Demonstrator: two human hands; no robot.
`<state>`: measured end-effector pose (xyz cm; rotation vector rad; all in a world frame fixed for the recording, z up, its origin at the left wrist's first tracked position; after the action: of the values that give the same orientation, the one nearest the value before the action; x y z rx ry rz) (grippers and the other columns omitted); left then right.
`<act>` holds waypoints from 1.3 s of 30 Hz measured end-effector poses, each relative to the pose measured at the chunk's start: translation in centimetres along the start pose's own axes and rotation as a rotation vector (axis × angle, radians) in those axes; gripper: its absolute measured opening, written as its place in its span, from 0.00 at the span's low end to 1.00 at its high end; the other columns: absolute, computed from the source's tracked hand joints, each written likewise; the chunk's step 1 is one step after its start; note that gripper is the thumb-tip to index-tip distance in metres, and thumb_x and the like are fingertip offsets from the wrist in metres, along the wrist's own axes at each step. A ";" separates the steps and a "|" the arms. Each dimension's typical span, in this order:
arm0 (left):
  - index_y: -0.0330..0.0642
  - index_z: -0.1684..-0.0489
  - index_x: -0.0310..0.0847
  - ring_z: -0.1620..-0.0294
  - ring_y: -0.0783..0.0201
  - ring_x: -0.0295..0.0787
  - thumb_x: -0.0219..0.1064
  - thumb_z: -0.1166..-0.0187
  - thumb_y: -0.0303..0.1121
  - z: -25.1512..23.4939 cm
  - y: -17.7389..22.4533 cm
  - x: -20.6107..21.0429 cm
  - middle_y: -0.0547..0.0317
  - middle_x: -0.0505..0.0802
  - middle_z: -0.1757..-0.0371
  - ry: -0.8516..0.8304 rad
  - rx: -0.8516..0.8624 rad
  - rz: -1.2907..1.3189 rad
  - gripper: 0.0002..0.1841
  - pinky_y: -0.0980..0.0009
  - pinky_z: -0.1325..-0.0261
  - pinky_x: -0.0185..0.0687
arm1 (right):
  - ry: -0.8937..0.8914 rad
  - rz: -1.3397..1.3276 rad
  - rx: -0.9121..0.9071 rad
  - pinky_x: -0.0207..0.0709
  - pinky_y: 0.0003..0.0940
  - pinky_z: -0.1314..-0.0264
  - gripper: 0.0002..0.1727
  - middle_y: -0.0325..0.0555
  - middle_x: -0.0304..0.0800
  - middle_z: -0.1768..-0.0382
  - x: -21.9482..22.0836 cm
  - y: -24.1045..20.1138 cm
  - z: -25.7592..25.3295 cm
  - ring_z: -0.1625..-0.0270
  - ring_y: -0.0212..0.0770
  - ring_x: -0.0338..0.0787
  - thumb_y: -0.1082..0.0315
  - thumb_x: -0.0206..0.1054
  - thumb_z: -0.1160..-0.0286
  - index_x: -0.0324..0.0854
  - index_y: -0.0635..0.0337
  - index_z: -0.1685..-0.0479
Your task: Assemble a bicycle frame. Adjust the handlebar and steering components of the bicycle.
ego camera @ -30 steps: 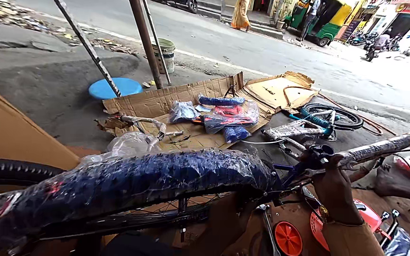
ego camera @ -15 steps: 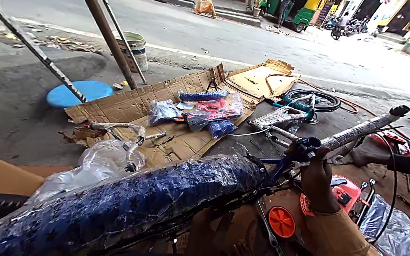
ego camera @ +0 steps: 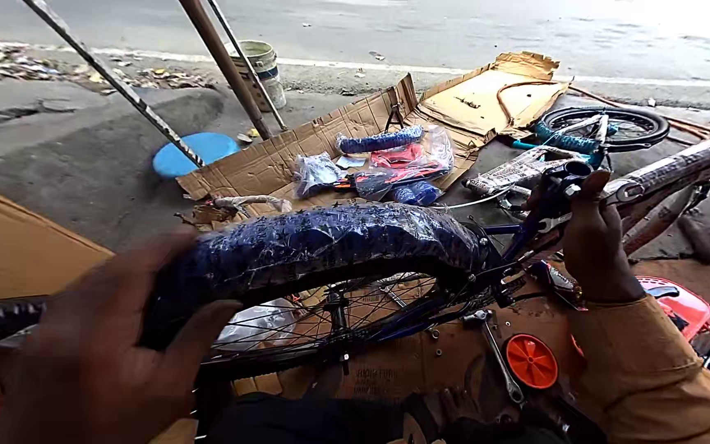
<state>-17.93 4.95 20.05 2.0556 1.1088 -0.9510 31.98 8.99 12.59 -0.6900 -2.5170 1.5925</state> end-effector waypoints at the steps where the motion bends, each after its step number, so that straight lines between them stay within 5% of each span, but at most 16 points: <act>1: 0.47 0.14 0.69 0.23 0.43 0.77 0.56 0.22 0.67 -0.6 0.0 0.6 0.42 0.81 0.23 -0.076 0.013 -0.013 0.42 0.41 0.22 0.69 | -0.013 0.001 0.004 0.86 0.40 0.40 0.41 0.38 0.91 0.57 0.0 -0.1 0.2 0.49 0.35 0.90 0.32 0.29 0.12 0.81 0.54 0.46; 5: 0.33 0.21 0.73 0.28 0.39 0.81 0.68 0.31 0.60 -1.0 2.1 0.2 0.34 0.84 0.28 -0.402 0.036 0.123 0.44 0.40 0.25 0.73 | 0.010 -0.021 -0.018 0.86 0.39 0.40 0.41 0.37 0.91 0.55 -1.2 -0.4 2.4 0.48 0.35 0.90 0.28 0.34 0.15 0.81 0.53 0.45; 9: 0.18 0.18 0.62 0.28 0.24 0.79 0.75 0.30 0.38 -1.7 7.7 1.5 0.17 0.80 0.30 -0.975 0.062 0.278 0.42 0.36 0.24 0.69 | 0.105 -0.113 -0.132 0.89 0.41 0.44 0.42 0.37 0.92 0.57 -3.3 -1.4 5.8 0.53 0.38 0.92 0.25 0.43 0.19 0.76 0.52 0.31; 11: 0.18 0.20 0.65 0.30 0.32 0.82 0.76 0.34 0.27 -1.6 10.7 2.3 0.22 0.83 0.32 -1.158 0.080 0.323 0.39 0.44 0.23 0.71 | 0.150 -0.174 -0.171 0.90 0.38 0.46 0.41 0.33 0.93 0.58 -4.3 -1.8 7.5 0.56 0.36 0.93 0.24 0.47 0.22 0.74 0.45 0.25; 14: 0.16 0.37 0.80 0.37 0.38 0.86 0.71 0.32 0.19 -1.1 13.1 4.7 0.28 0.90 0.42 -1.427 0.075 0.291 0.23 0.51 0.27 0.72 | 0.198 -0.191 -0.187 0.89 0.37 0.43 0.41 0.33 0.94 0.55 -6.1 -1.8 10.0 0.54 0.36 0.94 0.24 0.45 0.21 0.71 0.41 0.20; 17: 0.33 0.49 0.92 0.40 0.51 0.91 0.64 0.21 0.30 -2.4 12.7 6.8 0.45 0.94 0.45 -1.326 0.345 0.594 0.14 0.53 0.31 0.81 | 0.248 -0.179 -0.147 0.87 0.38 0.41 0.42 0.33 0.95 0.52 -7.9 -1.4 12.4 0.51 0.35 0.93 0.22 0.45 0.23 0.75 0.41 0.23; 19: 0.56 0.44 0.91 0.49 0.72 0.91 0.58 0.12 0.52 -3.7 12.0 9.9 0.69 0.95 0.50 -1.107 0.542 0.640 0.18 0.64 0.43 0.89 | 0.259 -0.169 -0.152 0.87 0.36 0.40 0.40 0.31 0.95 0.52 -8.7 -1.8 13.6 0.49 0.34 0.94 0.22 0.46 0.24 0.79 0.38 0.27; 21: 0.65 0.41 0.88 0.52 0.78 0.88 0.53 0.12 0.60 -4.5 13.1 13.9 0.77 0.92 0.52 -1.059 0.615 0.560 0.21 0.67 0.47 0.88 | 0.273 -0.213 -0.176 0.87 0.35 0.39 0.39 0.32 0.96 0.51 -9.4 -2.0 14.7 0.48 0.33 0.94 0.23 0.48 0.24 0.82 0.38 0.30; 26: 0.51 0.28 0.80 0.33 0.58 0.85 0.61 0.13 0.51 -4.4 20.4 21.8 0.58 0.88 0.33 -1.230 0.632 0.614 0.22 0.49 0.28 0.79 | 0.249 -0.421 -0.213 0.86 0.35 0.37 0.36 0.42 0.96 0.51 -10.7 -1.6 17.4 0.47 0.39 0.95 0.29 0.55 0.22 0.84 0.48 0.31; 29: 0.44 0.24 0.76 0.32 0.52 0.84 0.62 0.12 0.46 -3.1 24.8 24.2 0.50 0.86 0.29 -1.308 0.637 0.815 0.23 0.47 0.28 0.78 | 0.225 -0.315 -0.229 0.86 0.36 0.37 0.36 0.44 0.95 0.49 -11.0 -1.3 18.7 0.47 0.40 0.94 0.30 0.50 0.17 0.80 0.47 0.27; 31: 0.39 0.24 0.73 0.35 0.52 0.87 0.64 0.13 0.42 -1.9 26.6 25.5 0.46 0.86 0.31 -1.370 0.581 0.941 0.24 0.49 0.31 0.81 | 0.242 -0.339 -0.236 0.88 0.36 0.41 0.36 0.46 0.95 0.48 -11.1 -1.3 18.9 0.49 0.41 0.94 0.31 0.51 0.17 0.82 0.48 0.28; 36: 0.37 0.29 0.70 0.41 0.61 0.87 0.71 0.20 0.37 0.4 26.5 28.7 0.49 0.86 0.36 -1.334 0.213 1.328 0.25 0.61 0.38 0.86 | 0.308 -0.304 -0.094 0.84 0.39 0.32 0.28 0.44 0.96 0.48 -11.0 -2.7 18.6 0.44 0.41 0.94 0.40 0.59 0.17 0.88 0.54 0.41; 39: 0.36 0.27 0.69 0.40 0.61 0.88 0.71 0.20 0.37 1.3 26.0 29.4 0.48 0.86 0.35 -1.326 0.097 1.473 0.26 0.61 0.36 0.86 | 0.240 -0.277 -0.080 0.80 0.37 0.27 0.31 0.44 0.94 0.42 -10.3 -3.5 18.1 0.37 0.40 0.91 0.37 0.54 0.16 0.87 0.52 0.36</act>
<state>15.79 4.53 -0.07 1.1537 -1.0205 -1.0658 34.51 -11.64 9.16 -0.4803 -2.3868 1.2450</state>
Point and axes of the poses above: each hand's wrist, its own z-axis away from the middle knuckle, its own x-axis out of the palm, y = z × x, the point moved 10 cm from there along -z, towards the middle knuckle
